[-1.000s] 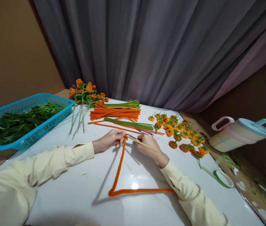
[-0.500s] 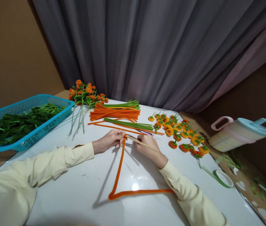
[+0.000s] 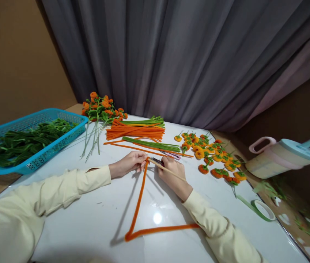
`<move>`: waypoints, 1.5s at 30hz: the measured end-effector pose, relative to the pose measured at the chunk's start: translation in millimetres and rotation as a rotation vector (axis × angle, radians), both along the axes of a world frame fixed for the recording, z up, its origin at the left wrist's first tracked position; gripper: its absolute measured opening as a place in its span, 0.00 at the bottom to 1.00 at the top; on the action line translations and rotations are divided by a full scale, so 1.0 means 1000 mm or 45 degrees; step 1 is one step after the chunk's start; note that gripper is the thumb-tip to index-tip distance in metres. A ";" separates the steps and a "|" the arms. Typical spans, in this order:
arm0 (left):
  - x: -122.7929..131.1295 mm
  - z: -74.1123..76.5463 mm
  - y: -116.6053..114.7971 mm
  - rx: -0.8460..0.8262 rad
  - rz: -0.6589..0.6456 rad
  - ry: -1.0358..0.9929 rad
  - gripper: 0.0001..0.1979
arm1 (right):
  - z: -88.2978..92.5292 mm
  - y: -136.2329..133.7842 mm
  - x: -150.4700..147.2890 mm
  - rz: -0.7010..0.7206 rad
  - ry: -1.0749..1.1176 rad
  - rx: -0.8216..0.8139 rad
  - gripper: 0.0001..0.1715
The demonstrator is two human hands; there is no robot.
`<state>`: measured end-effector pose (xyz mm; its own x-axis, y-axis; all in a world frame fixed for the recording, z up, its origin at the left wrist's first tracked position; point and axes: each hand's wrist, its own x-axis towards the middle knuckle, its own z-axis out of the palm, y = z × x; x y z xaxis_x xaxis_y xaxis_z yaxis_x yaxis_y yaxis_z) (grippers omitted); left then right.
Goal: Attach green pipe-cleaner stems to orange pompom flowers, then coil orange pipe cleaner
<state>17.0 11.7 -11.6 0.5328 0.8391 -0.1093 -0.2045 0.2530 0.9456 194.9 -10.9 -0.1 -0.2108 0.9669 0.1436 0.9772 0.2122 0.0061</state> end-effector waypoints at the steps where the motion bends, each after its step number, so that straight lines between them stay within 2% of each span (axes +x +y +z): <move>1: 0.000 0.000 0.000 -0.001 0.000 0.002 0.13 | -0.001 0.000 0.000 0.001 -0.002 0.002 0.08; 21: 0.000 -0.002 0.001 -0.016 -0.022 -0.001 0.15 | -0.002 0.009 0.003 0.060 -0.050 -0.014 0.10; 32: -0.001 -0.006 0.005 -0.042 -0.071 -0.032 0.18 | -0.014 0.009 0.011 0.110 0.046 0.202 0.08; 41: -0.002 -0.005 0.004 -0.059 -0.095 -0.052 0.17 | -0.016 0.011 0.013 0.098 0.095 0.249 0.07; 45: -0.002 -0.005 0.002 -0.046 -0.114 -0.040 0.16 | -0.011 0.008 0.021 0.128 0.091 0.252 0.06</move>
<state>14.6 14.0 -16.2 0.6091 0.7838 -0.1209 -0.2090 0.3057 0.9289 216.4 -2.7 -10.7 -0.2874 0.8928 0.3467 0.9505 0.3104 -0.0113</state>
